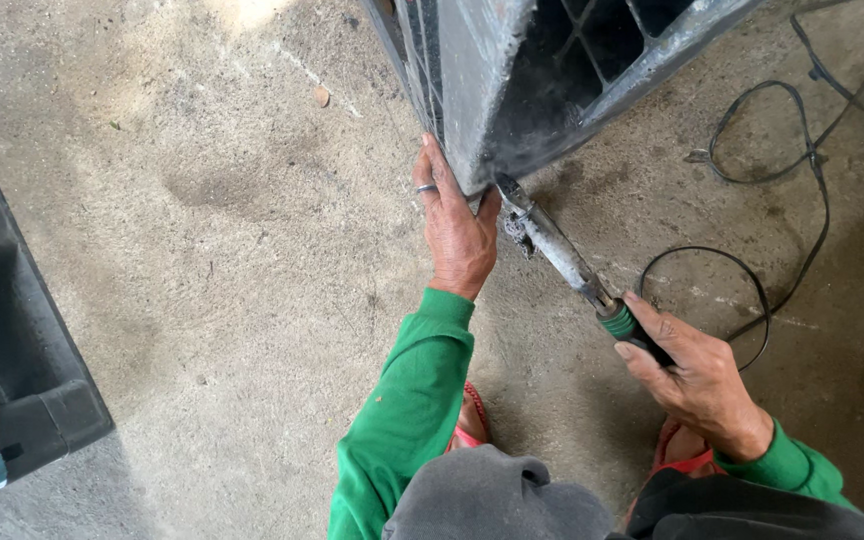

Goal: The person repairs a black plastic crate by using a soldering iron to melt and fuse cracks in the plastic, then uses a heat gun and a plastic patch to reinforce the structure.

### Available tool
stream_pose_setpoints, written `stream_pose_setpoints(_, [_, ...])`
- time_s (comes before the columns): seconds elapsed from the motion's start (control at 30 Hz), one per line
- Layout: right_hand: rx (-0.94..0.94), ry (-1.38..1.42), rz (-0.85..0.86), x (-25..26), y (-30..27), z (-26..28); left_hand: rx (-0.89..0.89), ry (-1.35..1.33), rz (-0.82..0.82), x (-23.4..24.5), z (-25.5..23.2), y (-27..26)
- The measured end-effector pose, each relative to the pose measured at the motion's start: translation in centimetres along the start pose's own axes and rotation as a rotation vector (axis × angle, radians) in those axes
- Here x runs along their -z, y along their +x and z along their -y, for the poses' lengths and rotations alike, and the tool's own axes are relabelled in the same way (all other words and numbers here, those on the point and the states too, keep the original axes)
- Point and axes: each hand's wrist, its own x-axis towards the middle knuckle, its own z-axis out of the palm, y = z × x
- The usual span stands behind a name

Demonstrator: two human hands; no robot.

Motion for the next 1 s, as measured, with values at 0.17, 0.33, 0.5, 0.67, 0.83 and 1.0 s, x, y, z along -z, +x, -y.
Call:
stream_pose_setpoints(0.17, [0.081, -0.01, 0.021, -0.3, 0.3, 0.0, -0.007, -0.044, -0.022, -0.3, 0.0, 0.1])
stream_pose_setpoints(0.33, [-0.16, 0.052, 0.124, -1.9, 0.2, 0.4, 0.35, -0.333, -0.002, -0.5, -1.9, -5.6])
stream_pose_setpoints(0.5, [-0.183, 0.238, 0.144, -2.9, 0.1, 0.2, 0.538, -0.918, 0.433, -0.2, -2.6, -15.8])
stream_pose_setpoints(0.67, [-0.434, 0.372, 0.245, -4.0, 0.3, 0.2, 0.687, -1.37, 0.664, -0.6, -1.6, -18.3])
stream_pose_setpoints(0.83, [-0.319, 0.548, 0.276, -3.7, -0.1, 0.7, 0.797, -1.594, 0.668, -0.2, -1.8, -18.2])
stream_pose_setpoints(1.0, [-0.278, 0.466, 0.326, -2.8, -0.6, 0.6, 0.754, -1.555, 0.638, -1.1, -2.2, -18.5])
